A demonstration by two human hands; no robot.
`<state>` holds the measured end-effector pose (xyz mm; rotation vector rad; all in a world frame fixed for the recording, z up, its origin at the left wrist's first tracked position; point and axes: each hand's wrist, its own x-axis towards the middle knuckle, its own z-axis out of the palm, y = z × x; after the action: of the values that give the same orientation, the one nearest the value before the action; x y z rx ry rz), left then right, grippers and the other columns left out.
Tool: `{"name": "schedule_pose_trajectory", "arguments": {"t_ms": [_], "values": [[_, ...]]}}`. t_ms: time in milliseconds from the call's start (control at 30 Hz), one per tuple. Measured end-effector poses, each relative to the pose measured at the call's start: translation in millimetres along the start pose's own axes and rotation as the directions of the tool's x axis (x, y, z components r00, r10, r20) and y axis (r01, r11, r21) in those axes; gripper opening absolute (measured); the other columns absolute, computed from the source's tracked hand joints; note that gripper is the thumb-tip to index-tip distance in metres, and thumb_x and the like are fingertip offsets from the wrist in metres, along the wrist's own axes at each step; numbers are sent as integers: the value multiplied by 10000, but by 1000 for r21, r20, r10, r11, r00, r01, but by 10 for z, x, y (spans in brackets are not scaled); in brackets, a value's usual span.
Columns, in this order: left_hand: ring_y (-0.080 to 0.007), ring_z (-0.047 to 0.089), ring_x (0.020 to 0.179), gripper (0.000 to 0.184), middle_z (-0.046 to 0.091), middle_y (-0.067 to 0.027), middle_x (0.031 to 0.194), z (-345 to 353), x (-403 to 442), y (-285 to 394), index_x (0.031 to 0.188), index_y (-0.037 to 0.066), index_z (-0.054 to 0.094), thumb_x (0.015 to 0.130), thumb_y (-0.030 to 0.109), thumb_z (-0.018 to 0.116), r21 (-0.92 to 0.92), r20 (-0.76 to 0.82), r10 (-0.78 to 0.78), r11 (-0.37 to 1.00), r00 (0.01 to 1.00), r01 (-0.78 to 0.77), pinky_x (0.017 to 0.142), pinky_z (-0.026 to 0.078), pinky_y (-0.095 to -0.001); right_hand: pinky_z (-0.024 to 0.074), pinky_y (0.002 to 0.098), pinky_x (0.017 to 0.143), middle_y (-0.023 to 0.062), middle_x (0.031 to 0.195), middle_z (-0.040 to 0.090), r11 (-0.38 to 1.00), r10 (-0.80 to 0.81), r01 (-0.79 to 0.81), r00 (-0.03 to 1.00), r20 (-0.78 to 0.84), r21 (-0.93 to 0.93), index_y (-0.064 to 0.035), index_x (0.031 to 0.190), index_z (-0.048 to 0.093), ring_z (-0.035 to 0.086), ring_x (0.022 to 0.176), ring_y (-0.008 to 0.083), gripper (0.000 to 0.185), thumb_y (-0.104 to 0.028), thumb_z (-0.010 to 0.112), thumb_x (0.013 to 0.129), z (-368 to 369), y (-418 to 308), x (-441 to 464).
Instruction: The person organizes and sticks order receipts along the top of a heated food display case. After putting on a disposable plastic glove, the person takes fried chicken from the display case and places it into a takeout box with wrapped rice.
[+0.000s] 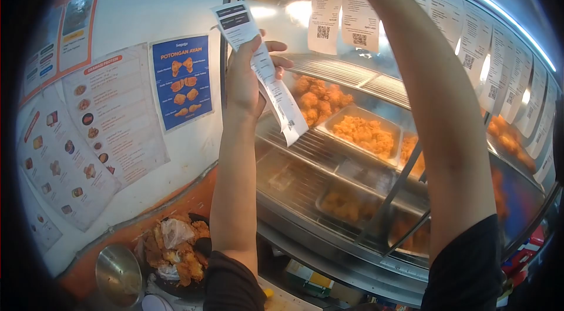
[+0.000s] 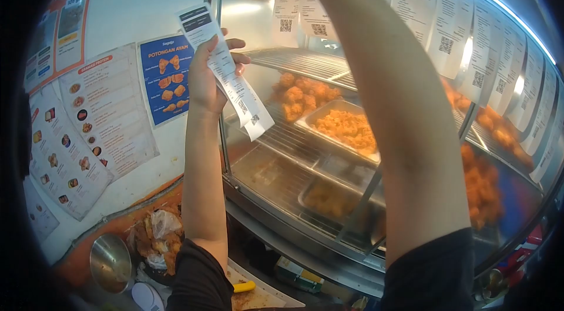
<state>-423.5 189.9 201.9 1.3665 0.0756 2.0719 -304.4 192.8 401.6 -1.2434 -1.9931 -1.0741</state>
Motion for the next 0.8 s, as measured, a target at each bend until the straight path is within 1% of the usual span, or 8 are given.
{"name": "schedule_pose_trajectory", "arguments": {"t_ms": [100, 200, 400, 467, 500, 567, 667, 800], "values": [[-271, 621, 727, 270, 571, -210, 897, -40, 52, 29, 1009, -57, 470, 879, 159, 374, -102, 91, -98, 989, 991, 107, 570, 512, -289, 468, 368, 795, 185, 1029, 602, 996, 76, -75, 997, -35, 42, 1, 956, 632, 593, 939, 301, 298, -199, 500, 780, 66, 70, 75], [-288, 610, 854, 281, 576, -222, 962, 38, 186, 13, 1073, -91, 460, 883, 110, 411, 153, 51, -118, 982, 992, 109, 757, 524, -350, 470, 367, 785, 180, 1031, 603, 995, 11, -14, 999, -35, -97, 2, 950, 635, 589, 943, 307, 307, -206, 487, 779, 77, 95, 110], [-229, 630, 782, 252, 619, -183, 907, 47, 875, -84, 1033, -88, 513, 855, 90, 507, 308, 81, -94, 949, 992, 65, 694, 534, -322, 461, 387, 787, 178, 982, 618, 984, -74, 64, 996, -56, -166, -6, 935, 632, 597, 920, 296, 298, -188, 462, 771, 195, 131, 72], [-214, 632, 775, 263, 629, -167, 877, 17, 1181, -62, 1002, -66, 549, 804, 97, 607, 323, 161, -142, 943, 977, 84, 681, 532, -309, 448, 379, 809, 185, 999, 608, 991, -131, 109, 918, -374, -80, -12, 1020, 584, 587, 937, 294, 339, -206, 465, 768, 354, 227, 146], [-214, 632, 775, 263, 629, -167, 877, 27, 1260, -59, 1002, -66, 549, 804, 97, 607, 321, 167, -137, 944, 976, 77, 681, 532, -309, 448, 379, 809, 185, 999, 608, 991, -131, 106, 916, -380, -85, -12, 1020, 584, 587, 937, 294, 339, -206, 465, 768, 249, 197, 109], [-127, 603, 691, 213, 632, -78, 826, 72, 1377, -37, 916, 25, 595, 800, 197, 642, 358, 141, -255, 914, 957, 191, 589, 494, -221, 407, 396, 868, 182, 1038, 594, 995, 74, -64, 988, -133, 79, -23, 1115, 512, 562, 986, 299, 416, -221, 496, 750, -58, 70, -3], [-91, 571, 614, 230, 615, -60, 783, 84, 1454, -33, 881, 46, 587, 766, 219, 684, 371, 256, -317, 904, 913, 210, 517, 471, -192, 342, 447, 929, 172, 1056, 590, 989, -79, 105, 972, -221, 107, -41, 1112, 523, 531, 1044, 295, 425, -226, 530, 729, 32, 86, 176], [-67, 539, 566, 235, 603, -52, 782, 74, 1417, -13, 867, 56, 581, 759, 232, 691, 408, 252, -333, 888, 908, 213, 489, 453, -169, 297, 486, 955, 168, 1048, 596, 999, -30, 39, 973, -227, 37, -47, 1055, 579, 527, 1051, 289, 373, -212, 547, 721, 198, -80, 390]]}}
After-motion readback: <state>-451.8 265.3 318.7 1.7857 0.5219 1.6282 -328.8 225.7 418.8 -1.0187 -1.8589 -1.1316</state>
